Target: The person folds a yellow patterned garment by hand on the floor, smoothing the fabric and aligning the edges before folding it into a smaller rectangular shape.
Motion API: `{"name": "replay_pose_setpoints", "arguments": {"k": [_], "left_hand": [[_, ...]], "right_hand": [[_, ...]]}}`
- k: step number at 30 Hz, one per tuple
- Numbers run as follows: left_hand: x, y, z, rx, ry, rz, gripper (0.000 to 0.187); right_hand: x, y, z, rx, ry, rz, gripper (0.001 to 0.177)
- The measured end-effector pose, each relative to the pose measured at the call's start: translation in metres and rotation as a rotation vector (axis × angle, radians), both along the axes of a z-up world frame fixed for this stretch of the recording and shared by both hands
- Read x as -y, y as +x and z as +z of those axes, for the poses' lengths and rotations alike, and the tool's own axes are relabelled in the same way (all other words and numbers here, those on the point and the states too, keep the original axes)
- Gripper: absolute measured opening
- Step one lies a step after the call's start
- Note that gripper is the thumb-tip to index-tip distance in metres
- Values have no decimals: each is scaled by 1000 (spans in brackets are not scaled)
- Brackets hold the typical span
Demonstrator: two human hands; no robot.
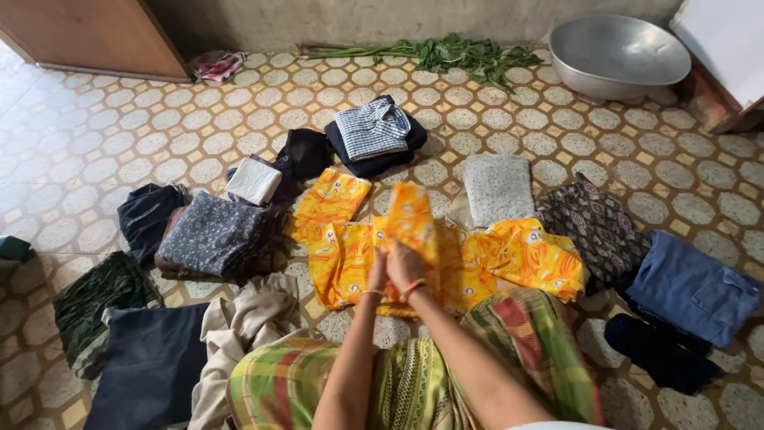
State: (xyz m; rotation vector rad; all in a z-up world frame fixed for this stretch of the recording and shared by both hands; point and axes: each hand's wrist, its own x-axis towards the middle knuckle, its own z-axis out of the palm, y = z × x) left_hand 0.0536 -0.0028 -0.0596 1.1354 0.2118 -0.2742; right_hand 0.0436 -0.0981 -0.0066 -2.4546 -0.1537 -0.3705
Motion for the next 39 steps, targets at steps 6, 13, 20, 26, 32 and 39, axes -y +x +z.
{"name": "replay_pose_setpoints", "arguments": {"k": [6,13,20,26,32,39], "left_hand": [[-35,-14,22,-214,-174,223,64],[-19,-16,26,-128,186,258,29],[24,-1,47,65,-162,-39,48],[33,-19,45,272,340,-310,77],[33,-72,46,554,1463,-601,106],[33,-78,33,654,1438,-522,73]], "right_hand": [[-26,-29,-20,-253,-87,161,39],[37,-28,-10,117,114,149,32],[91,-49,51,435,80,273,90],[169,-47,21,208,294,-359,71],[187,-39,8,11,-2,-949,83],[131,-36,-2,239,274,-273,52]]}}
